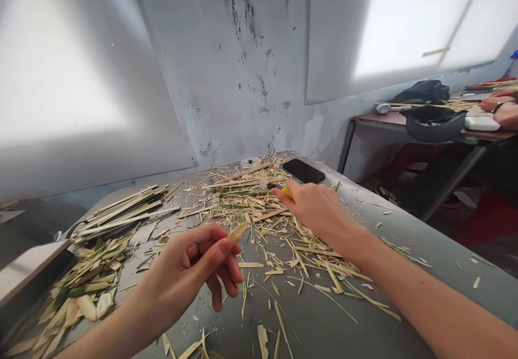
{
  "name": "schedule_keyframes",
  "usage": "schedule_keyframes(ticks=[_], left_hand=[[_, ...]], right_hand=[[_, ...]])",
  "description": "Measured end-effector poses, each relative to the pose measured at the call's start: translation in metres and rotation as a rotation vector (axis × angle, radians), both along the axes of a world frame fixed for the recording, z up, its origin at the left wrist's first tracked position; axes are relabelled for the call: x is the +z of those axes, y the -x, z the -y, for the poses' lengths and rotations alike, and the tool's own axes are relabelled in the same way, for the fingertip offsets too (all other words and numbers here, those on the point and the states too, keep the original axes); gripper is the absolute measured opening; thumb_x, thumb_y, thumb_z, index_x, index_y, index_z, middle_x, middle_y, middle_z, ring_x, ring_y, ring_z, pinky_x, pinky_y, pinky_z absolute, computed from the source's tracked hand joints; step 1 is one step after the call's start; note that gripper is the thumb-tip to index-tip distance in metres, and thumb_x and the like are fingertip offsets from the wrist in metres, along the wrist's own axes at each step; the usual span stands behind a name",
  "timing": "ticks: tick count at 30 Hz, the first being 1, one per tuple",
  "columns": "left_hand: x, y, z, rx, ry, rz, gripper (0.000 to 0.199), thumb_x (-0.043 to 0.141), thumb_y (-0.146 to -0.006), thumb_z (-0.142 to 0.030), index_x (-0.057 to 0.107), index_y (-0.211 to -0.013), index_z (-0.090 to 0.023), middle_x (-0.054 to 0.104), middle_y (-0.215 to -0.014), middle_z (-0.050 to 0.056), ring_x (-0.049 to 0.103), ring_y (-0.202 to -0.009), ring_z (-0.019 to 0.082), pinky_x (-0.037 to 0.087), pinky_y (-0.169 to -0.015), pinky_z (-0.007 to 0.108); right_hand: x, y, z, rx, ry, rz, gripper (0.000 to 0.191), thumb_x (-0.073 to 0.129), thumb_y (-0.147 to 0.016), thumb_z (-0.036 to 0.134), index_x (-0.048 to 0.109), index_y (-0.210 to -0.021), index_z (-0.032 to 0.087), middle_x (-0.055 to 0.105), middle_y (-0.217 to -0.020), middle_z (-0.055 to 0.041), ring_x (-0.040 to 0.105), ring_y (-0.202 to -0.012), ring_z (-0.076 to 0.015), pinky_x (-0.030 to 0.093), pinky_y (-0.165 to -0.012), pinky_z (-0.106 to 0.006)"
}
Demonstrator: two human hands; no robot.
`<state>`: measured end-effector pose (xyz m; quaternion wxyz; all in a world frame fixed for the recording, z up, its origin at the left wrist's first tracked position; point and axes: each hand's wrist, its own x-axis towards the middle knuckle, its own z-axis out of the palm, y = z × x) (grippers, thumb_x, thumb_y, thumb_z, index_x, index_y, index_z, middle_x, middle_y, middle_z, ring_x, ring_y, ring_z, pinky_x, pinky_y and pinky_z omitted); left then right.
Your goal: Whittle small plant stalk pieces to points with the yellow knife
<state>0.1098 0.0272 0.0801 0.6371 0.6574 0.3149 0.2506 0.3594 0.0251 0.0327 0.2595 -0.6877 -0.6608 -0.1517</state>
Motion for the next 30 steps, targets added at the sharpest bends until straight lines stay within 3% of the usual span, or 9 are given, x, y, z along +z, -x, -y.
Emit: schedule_keyframes(ticks=[2,5,8,10,15,18,21,25,30], left_hand=[[0.005,0.0,0.001,-0.014,0.019,0.018,0.032,0.06,-0.098,-0.047,0.061,-0.092,-0.015,0.072,-0.073,0.005,0.07,-0.06,0.015,0.053,-0.046,0.02],[0.01,0.003,-0.005,0.033,-0.018,0.035,0.03,0.061,-0.098,-0.045,0.062,-0.094,-0.015,0.072,-0.076,0.005,0.071,-0.061,0.015,0.055,-0.048,0.02],[0.011,0.006,-0.012,0.064,-0.039,0.044,0.03,0.061,-0.099,-0.044,0.062,-0.096,-0.015,0.073,-0.077,0.005,0.071,-0.062,0.014,0.055,-0.049,0.02],[0.01,0.007,-0.014,0.074,-0.058,0.042,0.03,0.061,-0.098,-0.045,0.061,-0.095,-0.015,0.072,-0.076,0.005,0.071,-0.061,0.014,0.054,-0.048,0.02],[0.002,0.005,-0.003,0.084,-0.088,0.027,0.027,0.061,-0.098,-0.042,0.058,-0.089,-0.017,0.072,-0.074,0.005,0.07,-0.06,0.014,0.053,-0.049,0.02],[-0.003,0.001,0.008,-0.023,0.016,0.025,0.028,0.06,-0.098,-0.043,0.057,-0.088,-0.017,0.072,-0.073,0.006,0.07,-0.061,0.014,0.053,-0.048,0.02],[-0.001,-0.002,0.009,-0.058,0.046,0.06,0.032,0.06,-0.098,-0.047,0.057,-0.093,-0.016,0.072,-0.077,0.006,0.07,-0.06,0.014,0.053,-0.046,0.021],[0.007,0.004,-0.003,0.039,-0.031,0.033,0.033,0.06,-0.098,-0.048,0.058,-0.098,-0.015,0.073,-0.082,0.007,0.071,-0.062,0.015,0.055,-0.049,0.022],[0.013,0.022,-0.001,0.14,-0.088,0.023,0.031,0.061,-0.096,-0.048,0.056,-0.096,-0.017,0.073,-0.084,0.007,0.071,-0.059,0.015,0.054,-0.046,0.023]], right_hand=[[0.007,-0.005,0.002,-0.01,-0.037,-0.027,0.065,0.016,-0.105,0.071,0.048,-0.076,0.022,0.048,-0.05,0.0015,0.04,-0.044,-0.0143,0.019,-0.05,-0.028],[0.014,0.004,0.012,0.171,-0.134,-0.072,0.059,0.021,-0.108,0.066,0.048,-0.079,0.022,0.049,-0.053,0.0041,0.043,-0.047,-0.0121,0.027,-0.052,-0.026],[0.011,0.02,0.021,0.366,-0.215,-0.018,0.052,0.033,-0.109,0.06,0.049,-0.078,0.021,0.05,-0.055,0.0043,0.042,-0.046,-0.0109,0.026,-0.051,-0.027],[0.005,0.027,0.022,0.384,-0.22,0.04,0.051,0.036,-0.109,0.058,0.051,-0.079,0.02,0.053,-0.058,0.0031,0.044,-0.047,-0.0112,0.024,-0.051,-0.028],[-0.002,0.017,0.009,0.216,-0.096,0.053,0.061,0.028,-0.106,0.068,0.054,-0.078,0.021,0.055,-0.056,0.001,0.044,-0.047,-0.0128,0.019,-0.052,-0.029],[0.007,-0.008,0.0,-0.004,-0.104,-0.006,0.062,0.026,-0.105,0.07,0.05,-0.074,0.022,0.043,-0.048,0.0027,0.034,-0.042,-0.013,0.014,-0.052,-0.029],[0.019,-0.023,0.001,-0.045,-0.155,-0.059,0.06,0.025,-0.107,0.067,0.045,-0.072,0.022,0.041,-0.049,0.0033,0.036,-0.043,-0.0133,0.017,-0.052,-0.029],[0.028,-0.003,0.011,0.173,-0.136,-0.066,0.058,0.024,-0.108,0.066,0.045,-0.075,0.022,0.046,-0.052,0.0049,0.043,-0.047,-0.0119,0.027,-0.053,-0.026],[0.022,0.047,0.025,0.457,-0.145,0.015,0.055,0.033,-0.107,0.064,0.05,-0.078,0.021,0.055,-0.057,0.0038,0.044,-0.047,-0.0113,0.023,-0.051,-0.028]])
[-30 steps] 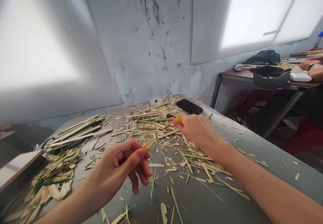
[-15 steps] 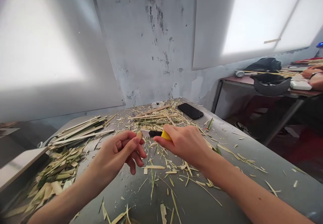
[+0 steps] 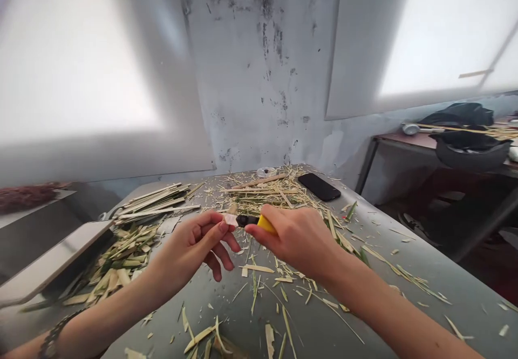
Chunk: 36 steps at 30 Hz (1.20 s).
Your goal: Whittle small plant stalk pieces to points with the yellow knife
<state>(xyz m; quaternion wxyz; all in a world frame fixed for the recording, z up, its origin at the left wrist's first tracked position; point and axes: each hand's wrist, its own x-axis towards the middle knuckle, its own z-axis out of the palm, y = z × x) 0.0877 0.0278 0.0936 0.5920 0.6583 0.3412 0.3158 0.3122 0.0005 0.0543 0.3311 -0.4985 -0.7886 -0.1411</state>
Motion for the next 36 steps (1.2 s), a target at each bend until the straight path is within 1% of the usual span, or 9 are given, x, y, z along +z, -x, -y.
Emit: schedule_keyframes(ticks=[3,6,9,12,16,22,27,32,36], left_hand=[[-0.001,0.009,0.012,0.079,-0.025,0.017,0.028,0.061,-0.095,-0.045,0.055,-0.091,-0.018,0.073,-0.078,0.006,0.069,-0.057,0.014,0.052,-0.045,0.021],[-0.008,0.018,0.028,0.113,-0.003,0.029,0.027,0.062,-0.095,-0.043,0.054,-0.087,-0.018,0.071,-0.071,0.004,0.067,-0.055,0.013,0.051,-0.045,0.02],[-0.014,0.032,0.048,0.008,0.143,0.04,0.033,0.063,-0.095,-0.049,0.053,-0.085,-0.019,0.07,-0.068,0.004,0.067,-0.053,0.012,0.05,-0.044,0.018],[-0.012,0.048,0.058,-0.007,0.251,0.062,0.04,0.064,-0.093,-0.057,0.053,-0.087,-0.019,0.072,-0.073,0.004,0.068,-0.054,0.011,0.05,-0.043,0.016],[-0.009,0.069,0.046,0.1,0.183,0.048,0.042,0.065,-0.092,-0.058,0.057,-0.094,-0.017,0.07,-0.078,0.004,0.069,-0.058,0.014,0.054,-0.045,0.02],[-0.021,0.084,0.011,0.158,0.153,-0.008,0.038,0.064,-0.095,-0.053,0.059,-0.1,-0.015,0.07,-0.089,0.008,0.069,-0.064,0.014,0.055,-0.049,0.02],[-0.032,0.074,-0.003,0.078,0.234,0.019,0.038,0.065,-0.095,-0.051,0.058,-0.106,-0.015,0.07,-0.092,0.007,0.069,-0.067,0.014,0.056,-0.052,0.02],[-0.047,0.055,0.006,-0.03,0.387,0.082,0.035,0.057,-0.099,-0.053,0.054,-0.094,-0.019,0.064,-0.077,0.0,0.065,-0.057,0.01,0.054,-0.048,0.018],[-0.052,0.051,0.014,-0.07,0.502,0.161,0.039,0.061,-0.096,-0.055,0.054,-0.086,-0.018,0.061,-0.068,-0.002,0.062,-0.05,0.008,0.054,-0.047,0.016]], right_hand=[[-0.003,0.014,-0.003,0.038,0.002,0.054,0.057,0.032,-0.108,0.064,0.053,-0.078,0.02,0.056,-0.057,0.0021,0.046,-0.047,-0.012,0.02,-0.051,-0.028],[0.002,0.007,-0.022,-0.163,0.081,0.105,0.069,0.02,-0.103,0.074,0.056,-0.078,0.021,0.056,-0.056,-0.0012,0.046,-0.045,-0.0145,0.018,-0.05,-0.029],[0.01,-0.015,-0.043,-0.393,0.098,0.059,0.075,0.012,-0.103,0.074,0.058,-0.08,0.02,0.051,-0.051,-0.0027,0.04,-0.041,-0.0156,0.014,-0.05,-0.029],[0.01,-0.031,-0.05,-0.422,0.12,0.049,0.074,0.012,-0.101,0.077,0.058,-0.083,0.022,0.052,-0.052,-0.0023,0.043,-0.044,-0.0176,0.018,-0.05,-0.028],[-0.003,-0.029,-0.044,-0.312,0.223,0.142,0.074,0.015,-0.097,0.083,0.056,-0.08,0.023,0.053,-0.053,-0.0014,0.046,-0.046,-0.0186,0.02,-0.05,-0.028],[-0.021,-0.037,-0.047,-0.27,0.329,0.199,0.069,0.02,-0.098,0.081,0.056,-0.082,0.024,0.06,-0.059,-0.0022,0.056,-0.051,-0.0221,0.024,-0.049,-0.028],[-0.023,-0.031,-0.036,-0.097,0.328,0.196,0.057,0.036,-0.1,0.075,0.057,-0.088,0.024,0.063,-0.066,-0.0001,0.056,-0.053,-0.0199,0.025,-0.051,-0.027],[-0.033,0.009,-0.013,0.194,0.226,-0.004,0.049,0.041,-0.106,0.063,0.051,-0.081,0.022,0.05,-0.058,0.0054,0.045,-0.049,-0.0122,0.027,-0.052,-0.026],[-0.041,0.028,-0.002,0.274,0.155,0.012,0.046,0.042,-0.107,0.059,0.048,-0.08,0.021,0.049,-0.061,0.0054,0.044,-0.05,-0.0112,0.027,-0.053,-0.027]])
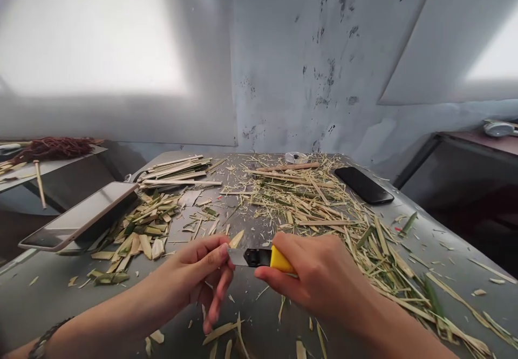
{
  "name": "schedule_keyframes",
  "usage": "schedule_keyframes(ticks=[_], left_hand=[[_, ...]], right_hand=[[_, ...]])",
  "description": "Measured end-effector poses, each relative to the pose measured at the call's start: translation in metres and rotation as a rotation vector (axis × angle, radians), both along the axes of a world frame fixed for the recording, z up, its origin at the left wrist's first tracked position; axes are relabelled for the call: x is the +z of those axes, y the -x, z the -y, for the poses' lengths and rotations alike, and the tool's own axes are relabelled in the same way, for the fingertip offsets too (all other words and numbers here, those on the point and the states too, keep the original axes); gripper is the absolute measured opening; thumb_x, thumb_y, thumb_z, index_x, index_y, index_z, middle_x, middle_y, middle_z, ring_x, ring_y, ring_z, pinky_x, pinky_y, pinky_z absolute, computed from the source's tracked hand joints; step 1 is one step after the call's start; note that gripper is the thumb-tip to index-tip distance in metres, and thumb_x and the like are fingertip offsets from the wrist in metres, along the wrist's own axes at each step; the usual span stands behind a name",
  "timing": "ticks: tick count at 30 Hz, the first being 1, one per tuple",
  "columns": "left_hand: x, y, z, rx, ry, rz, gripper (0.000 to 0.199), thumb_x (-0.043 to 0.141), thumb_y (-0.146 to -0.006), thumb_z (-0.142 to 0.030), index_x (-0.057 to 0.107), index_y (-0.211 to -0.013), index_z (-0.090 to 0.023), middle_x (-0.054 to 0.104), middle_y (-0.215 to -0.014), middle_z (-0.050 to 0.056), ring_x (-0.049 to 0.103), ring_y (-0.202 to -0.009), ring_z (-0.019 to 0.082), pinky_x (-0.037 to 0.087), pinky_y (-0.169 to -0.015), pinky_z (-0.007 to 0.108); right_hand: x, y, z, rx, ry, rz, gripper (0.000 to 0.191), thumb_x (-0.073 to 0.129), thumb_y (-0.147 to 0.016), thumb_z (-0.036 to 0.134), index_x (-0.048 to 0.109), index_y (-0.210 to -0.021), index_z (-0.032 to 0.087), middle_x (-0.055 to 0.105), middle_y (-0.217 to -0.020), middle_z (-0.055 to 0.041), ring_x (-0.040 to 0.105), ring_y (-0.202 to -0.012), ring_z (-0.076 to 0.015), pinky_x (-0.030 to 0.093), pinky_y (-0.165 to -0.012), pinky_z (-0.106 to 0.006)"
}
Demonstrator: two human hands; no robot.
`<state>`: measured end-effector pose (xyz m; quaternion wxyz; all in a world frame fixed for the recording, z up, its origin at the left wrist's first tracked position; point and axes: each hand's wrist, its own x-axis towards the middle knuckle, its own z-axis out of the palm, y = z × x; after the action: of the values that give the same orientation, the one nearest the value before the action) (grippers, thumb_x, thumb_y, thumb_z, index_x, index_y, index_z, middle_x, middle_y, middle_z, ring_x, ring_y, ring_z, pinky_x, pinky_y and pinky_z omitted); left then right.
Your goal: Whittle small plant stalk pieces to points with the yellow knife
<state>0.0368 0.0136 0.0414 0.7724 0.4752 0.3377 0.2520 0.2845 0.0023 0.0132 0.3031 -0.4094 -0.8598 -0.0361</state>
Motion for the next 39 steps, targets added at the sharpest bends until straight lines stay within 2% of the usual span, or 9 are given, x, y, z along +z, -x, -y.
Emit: schedule_keyframes(ticks=[7,13,21,23,26,28,31,35,39], left_hand=[[-0.003,0.002,0.004,-0.044,0.108,0.094,0.032,0.059,-0.1,-0.048,0.057,-0.087,-0.018,0.06,-0.062,-0.004,0.058,-0.044,0.006,0.052,-0.045,0.014],[0.001,-0.002,-0.001,0.068,-0.008,0.006,0.03,0.053,-0.104,-0.041,0.056,-0.085,-0.017,0.06,-0.059,-0.004,0.058,-0.042,0.006,0.052,-0.044,0.014],[0.004,-0.001,-0.003,0.052,-0.017,-0.022,0.033,0.059,-0.1,-0.048,0.056,-0.086,-0.018,0.059,-0.057,-0.005,0.056,-0.041,0.007,0.05,-0.043,0.015],[0.001,0.0,0.005,-0.032,0.001,-0.04,0.039,0.064,-0.095,-0.055,0.056,-0.085,-0.018,0.06,-0.056,-0.004,0.056,-0.041,0.007,0.047,-0.042,0.014],[-0.002,0.004,0.016,-0.133,0.003,-0.02,0.05,0.067,-0.089,-0.064,0.057,-0.082,-0.015,0.06,-0.053,-0.003,0.05,-0.04,0.002,0.037,-0.044,0.008],[-0.002,0.008,0.017,-0.104,0.001,0.003,0.048,0.063,-0.092,-0.064,0.055,-0.085,-0.018,0.061,-0.053,-0.003,0.052,-0.039,0.005,0.043,-0.044,0.012],[0.0,0.009,0.013,-0.061,-0.04,0.001,0.042,0.064,-0.093,-0.059,0.053,-0.087,-0.019,0.062,-0.057,-0.004,0.059,-0.04,0.008,0.047,-0.042,0.015],[0.001,0.006,0.012,-0.038,-0.108,-0.042,0.043,0.061,-0.095,-0.06,0.052,-0.087,-0.018,0.063,-0.059,-0.003,0.061,-0.044,0.007,0.044,-0.044,0.012],[0.001,0.004,0.019,-0.013,-0.14,-0.08,0.045,0.059,-0.096,-0.061,0.052,-0.087,-0.018,0.063,-0.06,-0.004,0.061,-0.045,0.006,0.044,-0.046,0.013]], right_hand=[[0.004,-0.002,-0.003,-0.049,-0.181,0.123,0.047,0.04,-0.108,0.057,0.046,-0.079,0.022,0.048,-0.06,0.0051,0.045,-0.048,-0.012,0.026,-0.053,-0.028],[0.013,-0.005,-0.014,-0.191,-0.279,0.238,0.052,0.037,-0.108,0.059,0.044,-0.073,0.023,0.047,-0.054,0.0048,0.045,-0.04,-0.0139,0.019,-0.047,-0.028],[0.018,-0.003,-0.018,-0.224,-0.34,0.304,0.057,0.032,-0.108,0.061,0.046,-0.07,0.021,0.05,-0.054,0.0018,0.046,-0.04,-0.0129,0.017,-0.047,-0.028],[0.023,-0.025,-0.023,-0.352,-0.328,0.358,0.061,0.026,-0.108,0.063,0.049,-0.07,0.021,0.05,-0.051,0.0001,0.042,-0.038,-0.0116,0.014,-0.046,-0.027],[0.035,-0.073,-0.026,-0.788,-0.28,0.469,0.067,0.019,-0.103,0.073,0.051,-0.074,0.021,0.034,-0.039,0.0035,0.022,-0.031,-0.0078,0.01,-0.044,-0.025],[0.042,-0.095,-0.022,-0.879,-0.303,0.427,0.068,0.017,-0.099,0.079,0.046,-0.073,0.023,0.036,-0.041,0.0024,0.025,-0.033,-0.0098,0.014,-0.043,-0.025],[0.043,-0.093,-0.01,-0.698,-0.331,0.344,0.06,0.019,-0.104,0.071,0.04,-0.073,0.025,0.038,-0.044,0.0017,0.034,-0.036,-0.0133,0.018,-0.041,-0.027],[0.034,-0.046,0.005,-0.278,-0.265,0.181,0.049,0.03,-0.112,0.048,0.041,-0.07,0.023,0.037,-0.048,0.0053,0.035,-0.036,-0.0099,0.023,-0.042,-0.026],[0.034,-0.013,0.012,-0.058,-0.194,0.082,0.048,0.032,-0.112,0.042,0.041,-0.07,0.022,0.039,-0.053,0.0061,0.036,-0.042,-0.0095,0.024,-0.048,-0.028]])
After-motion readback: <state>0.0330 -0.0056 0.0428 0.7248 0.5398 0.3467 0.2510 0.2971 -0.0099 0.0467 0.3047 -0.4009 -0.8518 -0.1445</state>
